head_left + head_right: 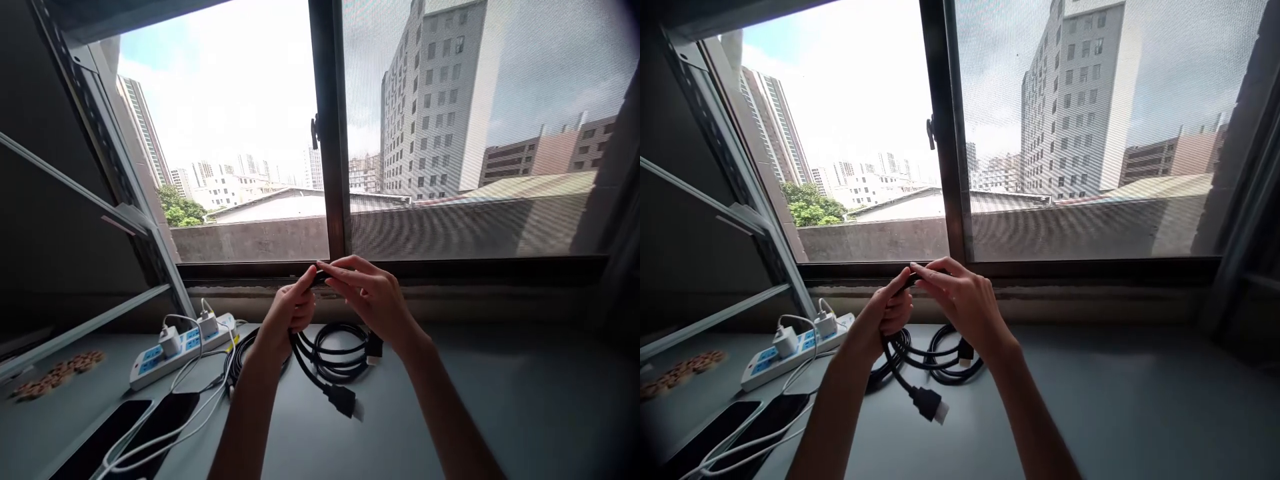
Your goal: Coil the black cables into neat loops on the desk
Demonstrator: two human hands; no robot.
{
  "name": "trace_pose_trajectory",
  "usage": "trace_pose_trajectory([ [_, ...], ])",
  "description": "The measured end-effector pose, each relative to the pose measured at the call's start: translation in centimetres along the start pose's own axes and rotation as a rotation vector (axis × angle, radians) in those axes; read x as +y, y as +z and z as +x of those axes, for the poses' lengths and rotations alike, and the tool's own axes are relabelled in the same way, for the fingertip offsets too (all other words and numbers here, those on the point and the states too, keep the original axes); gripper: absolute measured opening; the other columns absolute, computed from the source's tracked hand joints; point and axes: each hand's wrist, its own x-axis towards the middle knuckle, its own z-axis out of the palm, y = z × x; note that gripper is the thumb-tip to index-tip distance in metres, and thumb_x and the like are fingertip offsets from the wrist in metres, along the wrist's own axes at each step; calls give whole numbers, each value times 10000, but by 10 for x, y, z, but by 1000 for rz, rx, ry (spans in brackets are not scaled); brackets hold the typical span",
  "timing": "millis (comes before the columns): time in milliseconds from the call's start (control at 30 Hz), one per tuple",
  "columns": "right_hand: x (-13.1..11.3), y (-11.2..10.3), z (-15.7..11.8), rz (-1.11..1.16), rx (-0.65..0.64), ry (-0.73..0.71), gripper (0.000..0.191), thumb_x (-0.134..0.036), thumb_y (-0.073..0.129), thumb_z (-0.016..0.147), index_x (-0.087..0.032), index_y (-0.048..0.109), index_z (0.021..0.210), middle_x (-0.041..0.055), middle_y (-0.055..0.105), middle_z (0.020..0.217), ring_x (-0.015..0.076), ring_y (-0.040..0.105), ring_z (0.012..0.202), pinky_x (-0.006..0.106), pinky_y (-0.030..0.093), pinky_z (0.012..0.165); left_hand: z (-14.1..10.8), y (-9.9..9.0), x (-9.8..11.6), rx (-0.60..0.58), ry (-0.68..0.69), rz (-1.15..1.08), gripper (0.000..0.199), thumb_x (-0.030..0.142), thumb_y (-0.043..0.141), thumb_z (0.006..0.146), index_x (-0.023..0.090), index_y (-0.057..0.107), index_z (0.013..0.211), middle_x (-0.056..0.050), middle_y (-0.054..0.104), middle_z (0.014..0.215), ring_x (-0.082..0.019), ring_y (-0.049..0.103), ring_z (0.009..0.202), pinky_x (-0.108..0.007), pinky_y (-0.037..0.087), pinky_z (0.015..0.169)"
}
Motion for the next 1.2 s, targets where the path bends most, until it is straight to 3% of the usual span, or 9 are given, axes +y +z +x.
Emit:
trace_pose_trajectory([
  [167,25,6,-1,-57,44,2,232,-179,623,918,-253,648,1136,-25,581,839,116,480,593,213,354,555,6,-2,-4,-233,-127,-203,442,396,518,813,187,263,519,105,139,407,-12,124,325,-150,102,296],
  [233,38,11,-2,-74,78,69,220,-153,642,898,-244,671,1096,-31,581,777,122,502,598,210,363,567,11,-3,-9,-269,-144,-197,396,408,514,815,184,304,564,105,175,419,-14,197,329,-130,179,305],
  [300,53,17,-4,-64,105,196,208,-142,641,890,-225,680,1076,-23,608,789,144,554,671,203,399,620,15,-7,-15,-222,-104,-43,314,410,553,795,179,385,664,96,286,444,-33,371,377,-127,331,372],
  [400,78,26,-9,-82,95,401,184,-152,609,899,-175,680,1068,15,649,907,198,593,848,223,438,751,22,-18,-27,-93,-37,428,297,353,611,762,177,451,939,39,520,614,-105,565,548,-186,466,478],
  [500,101,34,-19,-114,-50,561,184,-145,600,886,-155,686,1048,19,665,823,219,623,752,248,487,675,33,-30,-45,-4,-82,899,358,251,523,807,174,406,1136,-59,601,923,-134,599,648,-193,464,445],
  [633,123,45,-37,-167,-328,736,278,-54,623,846,-161,645,1102,5,655,791,168,612,590,225,509,545,52,-37,-77,30,-215,1107,325,129,499,801,121,481,1126,-129,579,1078,-167,616,762,-210,484,508],
  [833,140,64,-59,-375,-611,930,77,-168,635,927,-132,624,994,55,595,976,216,583,896,380,504,809,65,-31,-119,20,-452,1319,282,293,540,853,135,551,1085,-76,585,1067,-175,588,924,-365,512,777],
  [967,142,73,-63,-453,-699,963,104,-160,634,927,-140,614,1027,62,573,1043,233,547,980,419,462,878,67,-32,-128,65,-483,1429,320,308,541,851,139,537,1122,-93,551,1147,-204,555,1013,-408,482,846],
  [1200,143,74,-63,-507,-679,943,117,-190,615,942,-153,608,1054,66,563,1068,238,531,1005,422,456,882,67,-32,-128,92,-481,1494,323,304,540,851,138,534,1128,-93,544,1161,-206,551,1019,-415,482,847],
])
